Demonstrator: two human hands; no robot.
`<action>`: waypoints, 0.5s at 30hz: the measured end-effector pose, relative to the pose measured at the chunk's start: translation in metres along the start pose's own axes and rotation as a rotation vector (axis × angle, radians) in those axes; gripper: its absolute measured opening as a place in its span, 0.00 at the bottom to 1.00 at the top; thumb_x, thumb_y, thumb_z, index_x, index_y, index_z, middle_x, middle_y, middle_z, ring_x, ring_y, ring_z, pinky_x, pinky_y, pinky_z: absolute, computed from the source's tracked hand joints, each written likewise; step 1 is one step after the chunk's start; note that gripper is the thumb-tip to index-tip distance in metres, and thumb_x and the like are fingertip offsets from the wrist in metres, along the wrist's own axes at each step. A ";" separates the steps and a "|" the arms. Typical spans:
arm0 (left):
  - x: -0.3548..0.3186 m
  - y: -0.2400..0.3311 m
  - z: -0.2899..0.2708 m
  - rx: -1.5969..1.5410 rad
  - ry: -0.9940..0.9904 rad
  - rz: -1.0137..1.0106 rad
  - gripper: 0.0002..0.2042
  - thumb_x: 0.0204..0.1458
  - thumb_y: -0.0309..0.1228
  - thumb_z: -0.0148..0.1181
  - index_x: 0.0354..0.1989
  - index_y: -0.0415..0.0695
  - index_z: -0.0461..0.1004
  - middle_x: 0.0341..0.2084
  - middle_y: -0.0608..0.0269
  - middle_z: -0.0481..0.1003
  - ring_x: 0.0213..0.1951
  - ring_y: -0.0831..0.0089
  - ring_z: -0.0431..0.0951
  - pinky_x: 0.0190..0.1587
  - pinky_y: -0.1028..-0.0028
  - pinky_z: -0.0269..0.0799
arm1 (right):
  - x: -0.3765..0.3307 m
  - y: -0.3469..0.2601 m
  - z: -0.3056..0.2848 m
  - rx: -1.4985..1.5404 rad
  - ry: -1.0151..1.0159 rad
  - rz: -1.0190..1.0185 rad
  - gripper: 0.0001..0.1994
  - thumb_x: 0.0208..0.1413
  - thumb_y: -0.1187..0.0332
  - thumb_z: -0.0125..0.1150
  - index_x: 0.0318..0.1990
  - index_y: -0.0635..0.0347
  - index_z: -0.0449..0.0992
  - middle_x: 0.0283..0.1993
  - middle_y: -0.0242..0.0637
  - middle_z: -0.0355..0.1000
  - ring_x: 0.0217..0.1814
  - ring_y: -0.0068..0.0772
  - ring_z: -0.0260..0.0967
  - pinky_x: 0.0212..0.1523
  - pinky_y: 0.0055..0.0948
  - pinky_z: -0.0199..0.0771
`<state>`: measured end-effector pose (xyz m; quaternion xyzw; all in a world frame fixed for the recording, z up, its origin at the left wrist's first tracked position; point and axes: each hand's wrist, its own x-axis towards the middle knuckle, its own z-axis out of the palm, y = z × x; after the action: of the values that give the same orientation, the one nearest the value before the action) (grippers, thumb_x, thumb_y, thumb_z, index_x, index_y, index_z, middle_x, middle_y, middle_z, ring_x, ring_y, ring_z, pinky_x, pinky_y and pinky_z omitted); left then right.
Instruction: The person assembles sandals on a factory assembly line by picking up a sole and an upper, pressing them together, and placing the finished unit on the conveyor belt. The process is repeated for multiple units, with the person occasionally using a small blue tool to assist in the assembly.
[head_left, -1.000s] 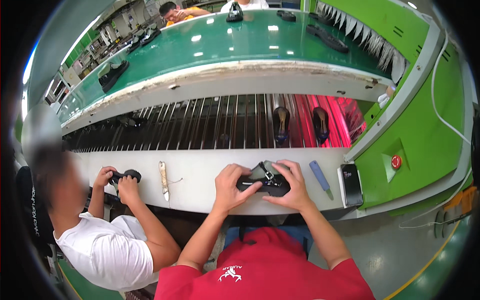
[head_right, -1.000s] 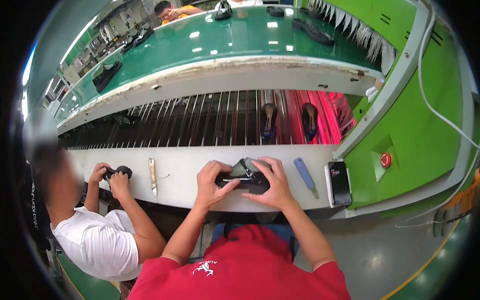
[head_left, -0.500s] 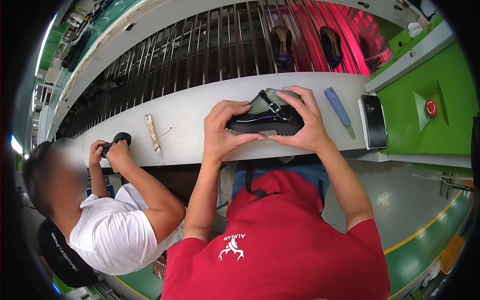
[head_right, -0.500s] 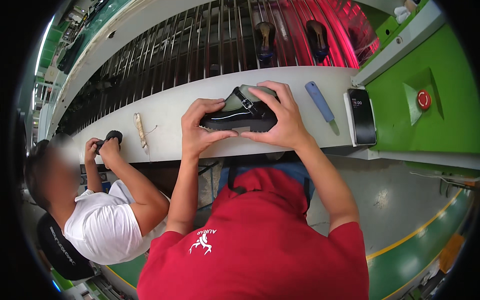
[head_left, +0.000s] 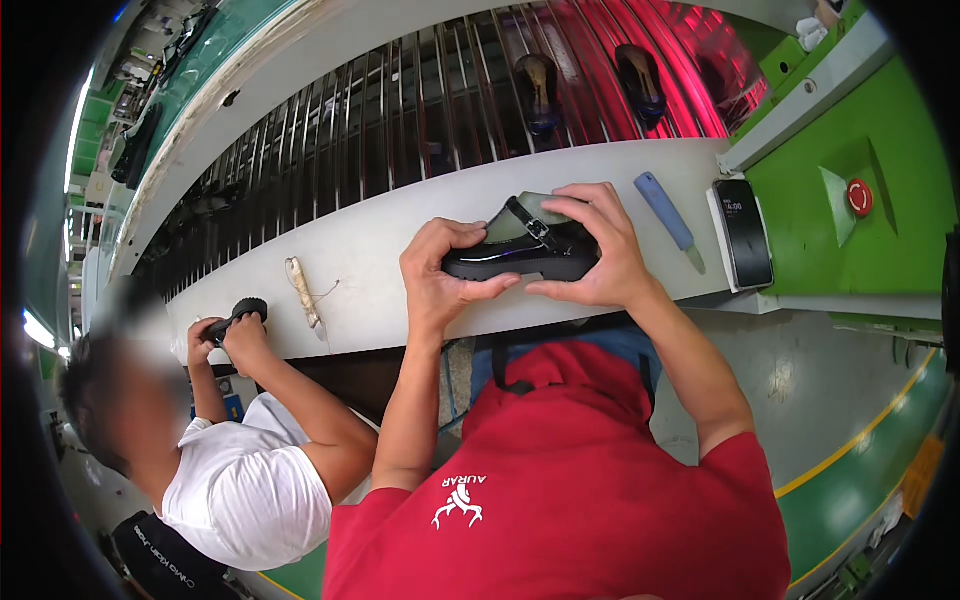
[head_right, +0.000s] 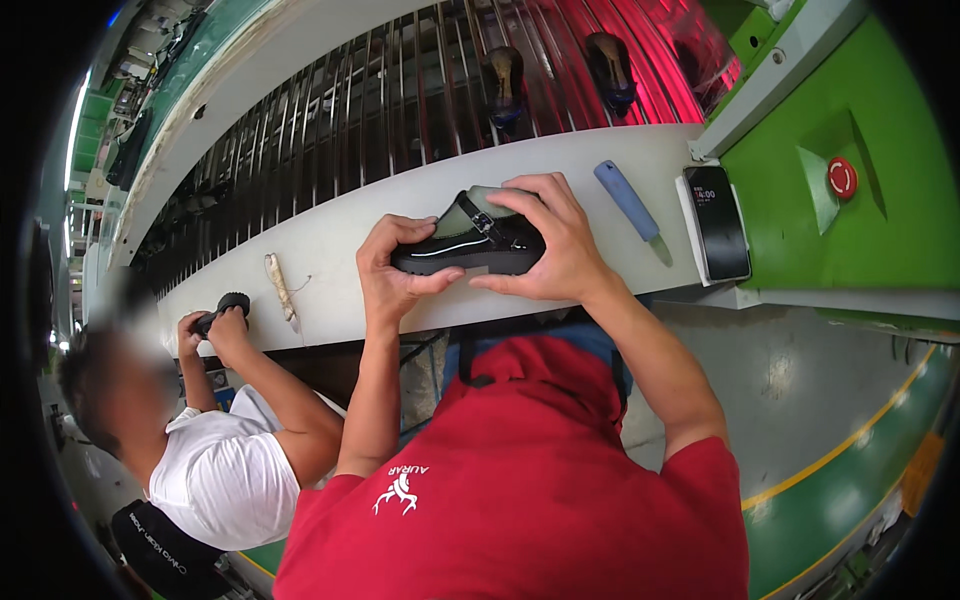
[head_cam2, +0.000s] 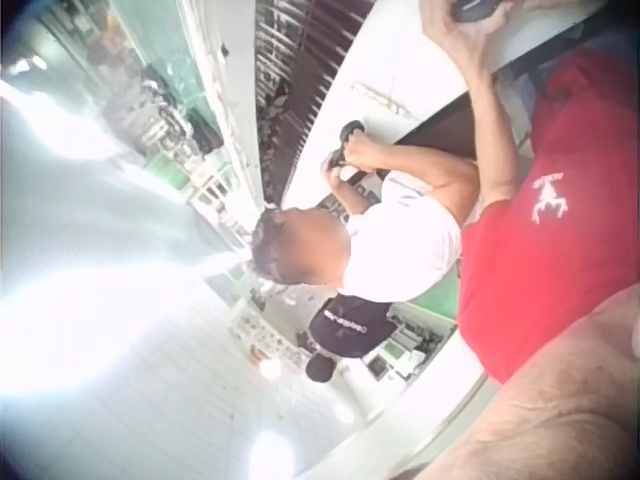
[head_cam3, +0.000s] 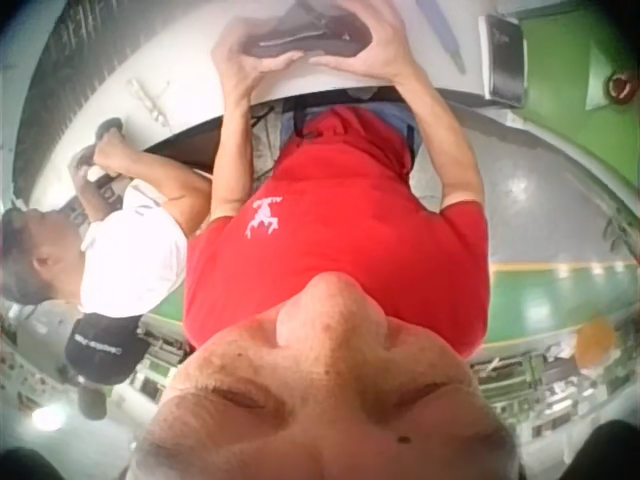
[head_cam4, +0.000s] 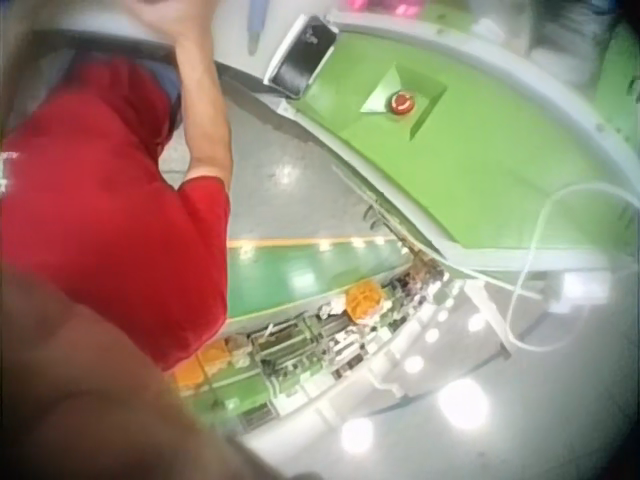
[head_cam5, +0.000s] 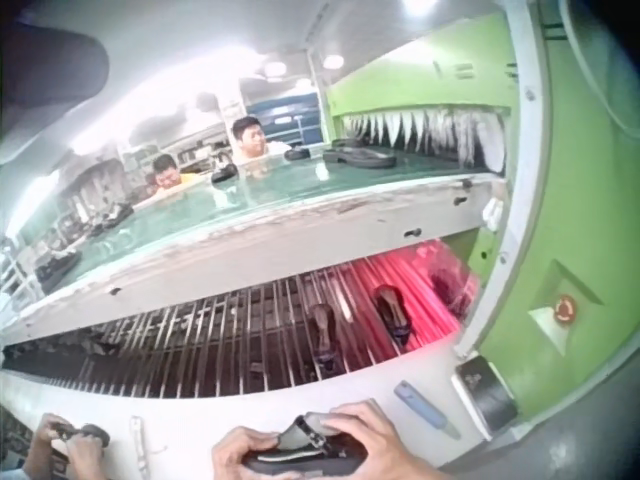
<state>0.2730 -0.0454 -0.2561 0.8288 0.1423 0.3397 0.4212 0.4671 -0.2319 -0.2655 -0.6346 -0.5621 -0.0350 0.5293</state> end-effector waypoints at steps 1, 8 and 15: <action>-0.001 0.001 0.000 -0.002 0.008 0.006 0.29 0.30 0.37 0.94 0.36 0.34 0.82 0.39 0.52 0.85 0.49 0.58 0.89 0.57 0.63 0.84 | 0.000 -0.001 0.000 0.000 0.005 -0.005 0.44 0.32 0.51 0.94 0.60 0.56 0.82 0.62 0.44 0.74 0.62 0.52 0.73 0.62 0.50 0.78; -0.013 0.002 0.002 0.047 0.045 0.047 0.28 0.30 0.38 0.94 0.34 0.34 0.82 0.37 0.54 0.85 0.46 0.60 0.89 0.54 0.64 0.85 | -0.004 -0.004 -0.002 -0.003 0.025 -0.059 0.40 0.33 0.50 0.94 0.55 0.55 0.81 0.62 0.45 0.73 0.61 0.54 0.72 0.61 0.50 0.78; -0.011 0.001 0.002 0.039 0.065 0.044 0.31 0.29 0.44 0.95 0.33 0.35 0.82 0.36 0.55 0.85 0.42 0.63 0.88 0.51 0.66 0.84 | -0.006 -0.006 -0.004 -0.010 0.013 -0.036 0.40 0.34 0.49 0.94 0.55 0.55 0.81 0.63 0.47 0.73 0.62 0.57 0.73 0.62 0.51 0.78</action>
<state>0.2665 -0.0524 -0.2609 0.8284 0.1443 0.3727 0.3924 0.4629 -0.2395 -0.2637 -0.6267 -0.5697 -0.0516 0.5292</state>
